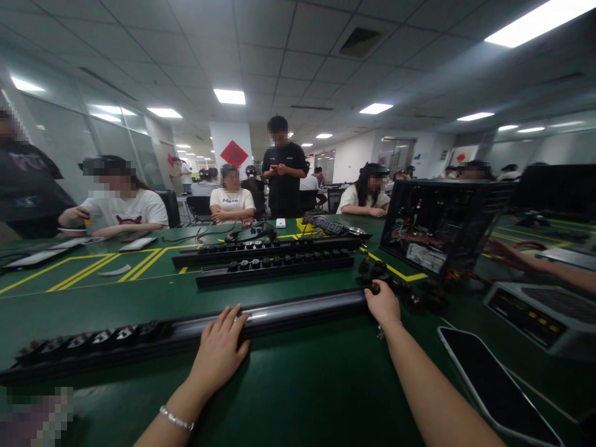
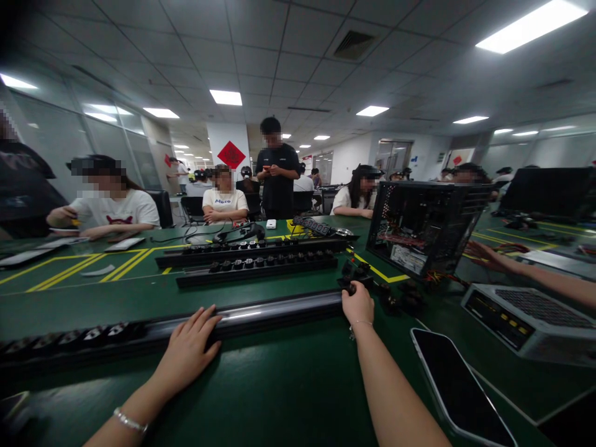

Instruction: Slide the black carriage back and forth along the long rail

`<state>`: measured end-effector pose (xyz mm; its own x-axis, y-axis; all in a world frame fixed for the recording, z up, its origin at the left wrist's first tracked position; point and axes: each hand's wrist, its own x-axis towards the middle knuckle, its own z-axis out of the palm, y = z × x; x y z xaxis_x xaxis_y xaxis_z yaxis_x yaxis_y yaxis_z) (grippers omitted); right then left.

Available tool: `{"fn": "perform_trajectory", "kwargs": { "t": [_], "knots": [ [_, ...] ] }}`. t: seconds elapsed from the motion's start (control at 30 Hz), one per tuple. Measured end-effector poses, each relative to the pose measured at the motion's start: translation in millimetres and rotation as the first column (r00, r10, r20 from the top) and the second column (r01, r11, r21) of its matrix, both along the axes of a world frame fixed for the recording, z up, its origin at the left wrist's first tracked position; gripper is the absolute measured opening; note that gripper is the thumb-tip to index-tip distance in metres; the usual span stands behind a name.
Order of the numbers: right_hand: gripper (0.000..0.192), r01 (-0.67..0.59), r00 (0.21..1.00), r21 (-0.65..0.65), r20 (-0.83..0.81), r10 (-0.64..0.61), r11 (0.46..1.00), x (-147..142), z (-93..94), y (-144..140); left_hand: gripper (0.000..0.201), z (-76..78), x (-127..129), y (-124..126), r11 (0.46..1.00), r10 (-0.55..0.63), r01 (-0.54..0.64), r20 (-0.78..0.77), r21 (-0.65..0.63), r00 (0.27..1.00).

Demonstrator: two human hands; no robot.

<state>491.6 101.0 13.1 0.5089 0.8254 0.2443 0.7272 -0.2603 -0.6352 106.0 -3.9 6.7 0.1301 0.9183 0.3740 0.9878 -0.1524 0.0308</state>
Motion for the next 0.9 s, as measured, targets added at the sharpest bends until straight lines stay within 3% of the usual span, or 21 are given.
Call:
{"fn": "perform_trajectory", "kwargs": {
  "t": [0.4,0.57,0.73,0.9],
  "knots": [
    [0.044,0.034,0.995,-0.065,-0.09,-0.04,0.997,5,7.1,-1,0.047,0.9,0,0,1.0,-0.008,0.008,0.015,-0.01,1.0],
    [0.046,0.026,0.995,-0.037,-0.096,-0.029,0.999,7,2.9,1,0.047,0.9,-1,0,1.0,-0.008,0.008,0.013,-0.019,1.0],
    [0.049,0.014,0.999,0.082,-0.039,-0.011,0.997,10,-4.8,5,0.047,3.3,1,-2,1.0,0.001,-0.002,-0.005,-0.018,1.0],
    [0.049,0.035,0.997,0.028,-0.067,-0.033,0.999,11,-4.7,5,0.045,3.6,1,-2,1.0,-0.003,0.003,-0.004,-0.008,1.0]
  ]
}}
